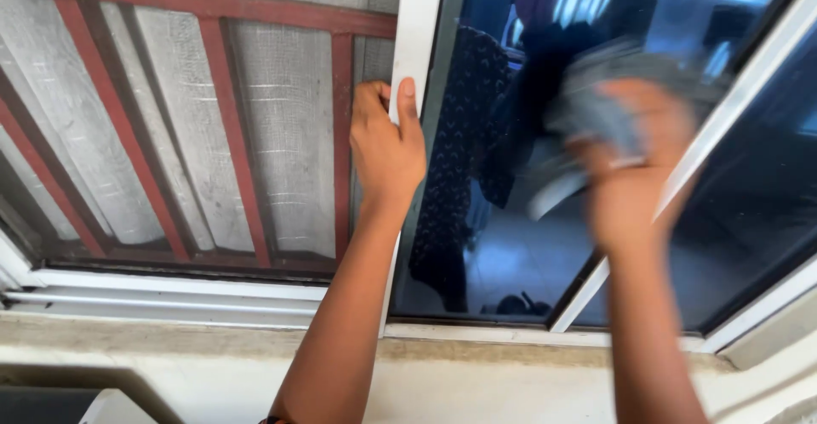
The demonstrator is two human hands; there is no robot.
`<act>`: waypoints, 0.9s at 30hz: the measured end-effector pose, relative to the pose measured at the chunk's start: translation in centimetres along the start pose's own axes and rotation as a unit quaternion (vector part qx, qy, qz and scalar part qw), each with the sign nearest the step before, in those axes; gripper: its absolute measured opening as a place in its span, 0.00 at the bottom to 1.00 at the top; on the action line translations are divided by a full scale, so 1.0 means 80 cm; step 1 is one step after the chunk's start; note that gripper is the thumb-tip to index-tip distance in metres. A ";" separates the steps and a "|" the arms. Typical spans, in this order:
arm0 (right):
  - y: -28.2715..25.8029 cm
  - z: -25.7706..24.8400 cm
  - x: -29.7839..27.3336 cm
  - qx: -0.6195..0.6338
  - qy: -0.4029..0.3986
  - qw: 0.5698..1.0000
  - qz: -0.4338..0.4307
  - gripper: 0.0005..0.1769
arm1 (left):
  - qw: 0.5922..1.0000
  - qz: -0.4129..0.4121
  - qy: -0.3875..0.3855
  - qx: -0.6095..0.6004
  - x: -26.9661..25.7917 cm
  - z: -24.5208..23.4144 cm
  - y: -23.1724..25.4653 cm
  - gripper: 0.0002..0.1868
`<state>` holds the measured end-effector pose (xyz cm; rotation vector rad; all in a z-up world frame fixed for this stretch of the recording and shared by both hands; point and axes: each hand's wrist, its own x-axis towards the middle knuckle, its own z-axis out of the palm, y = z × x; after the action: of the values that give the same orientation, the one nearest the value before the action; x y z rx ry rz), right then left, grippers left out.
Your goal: Cleaning a glass window using a rag.
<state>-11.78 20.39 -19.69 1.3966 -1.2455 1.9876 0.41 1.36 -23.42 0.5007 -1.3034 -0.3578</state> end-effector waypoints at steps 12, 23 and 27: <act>0.254 0.009 -0.369 0.018 -0.379 0.861 0.338 0.37 | 1.000 0.026 0.014 0.006 -0.004 0.001 -0.002 0.24; 0.300 -0.177 -0.336 0.279 0.071 0.647 0.706 0.19 | 0.998 0.064 0.020 0.003 -0.003 0.002 -0.012 0.23; 0.162 -0.124 -0.209 0.316 0.183 0.814 0.453 0.17 | 0.996 0.082 0.029 0.013 -0.008 0.002 -0.014 0.24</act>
<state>-19.66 24.63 -41.27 0.5186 -1.2183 3.3604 0.17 0.70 -24.52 0.4204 -1.2845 -0.1885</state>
